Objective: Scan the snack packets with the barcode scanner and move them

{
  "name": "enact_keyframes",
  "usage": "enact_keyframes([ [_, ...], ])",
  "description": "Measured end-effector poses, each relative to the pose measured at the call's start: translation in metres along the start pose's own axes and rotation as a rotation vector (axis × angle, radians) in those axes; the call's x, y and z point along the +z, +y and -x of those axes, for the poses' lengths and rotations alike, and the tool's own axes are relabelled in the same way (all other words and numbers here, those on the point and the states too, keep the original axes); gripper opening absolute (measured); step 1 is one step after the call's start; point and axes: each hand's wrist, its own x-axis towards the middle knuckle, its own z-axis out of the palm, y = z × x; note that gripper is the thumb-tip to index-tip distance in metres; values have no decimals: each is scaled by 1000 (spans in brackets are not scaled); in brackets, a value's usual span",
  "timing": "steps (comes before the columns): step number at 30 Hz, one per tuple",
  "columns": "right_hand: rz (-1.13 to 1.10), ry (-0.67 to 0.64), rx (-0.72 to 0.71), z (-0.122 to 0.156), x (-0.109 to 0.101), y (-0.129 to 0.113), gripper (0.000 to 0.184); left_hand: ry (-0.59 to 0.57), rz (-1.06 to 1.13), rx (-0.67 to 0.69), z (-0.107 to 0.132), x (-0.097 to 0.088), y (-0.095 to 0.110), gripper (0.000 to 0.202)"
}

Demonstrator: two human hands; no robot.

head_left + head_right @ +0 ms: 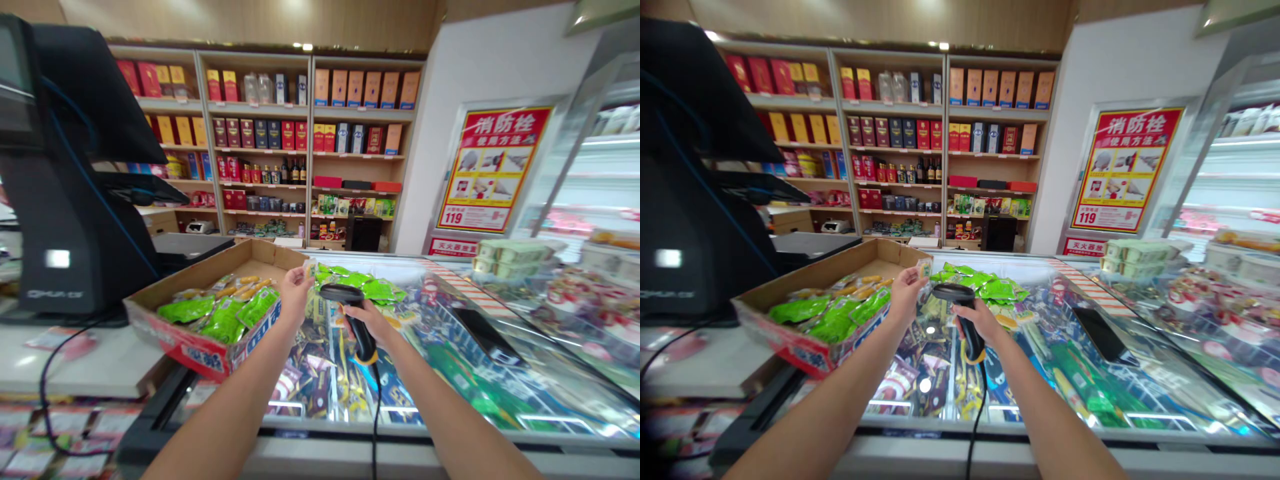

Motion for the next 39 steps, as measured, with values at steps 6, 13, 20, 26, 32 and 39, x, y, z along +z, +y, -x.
enact_keyframes([
  [6, 104, -166, -99, -25, 51, -32, 26, 256, -270, 318, -26, -38, 73, 29],
  [13, 75, -272, -127, -35, 92, -39, 25, 536, -538, 679, -27, -79, 116, 36],
  [20, 10, -101, -72, -31, 57, -24, 26, 238, -400, 681, -4, -34, 77, 30],
  [26, -61, 283, -121, -21, -7, -14, 31, -330, -741, 372, 15, 16, -20, 28],
  [32, -167, 442, -156, -12, -37, 1, 34, -584, -1091, 252, 25, 22, -78, 42],
  [39, -39, 395, -183, -12, -31, 5, 33, -604, -1117, 161, 18, 10, -84, 19],
])
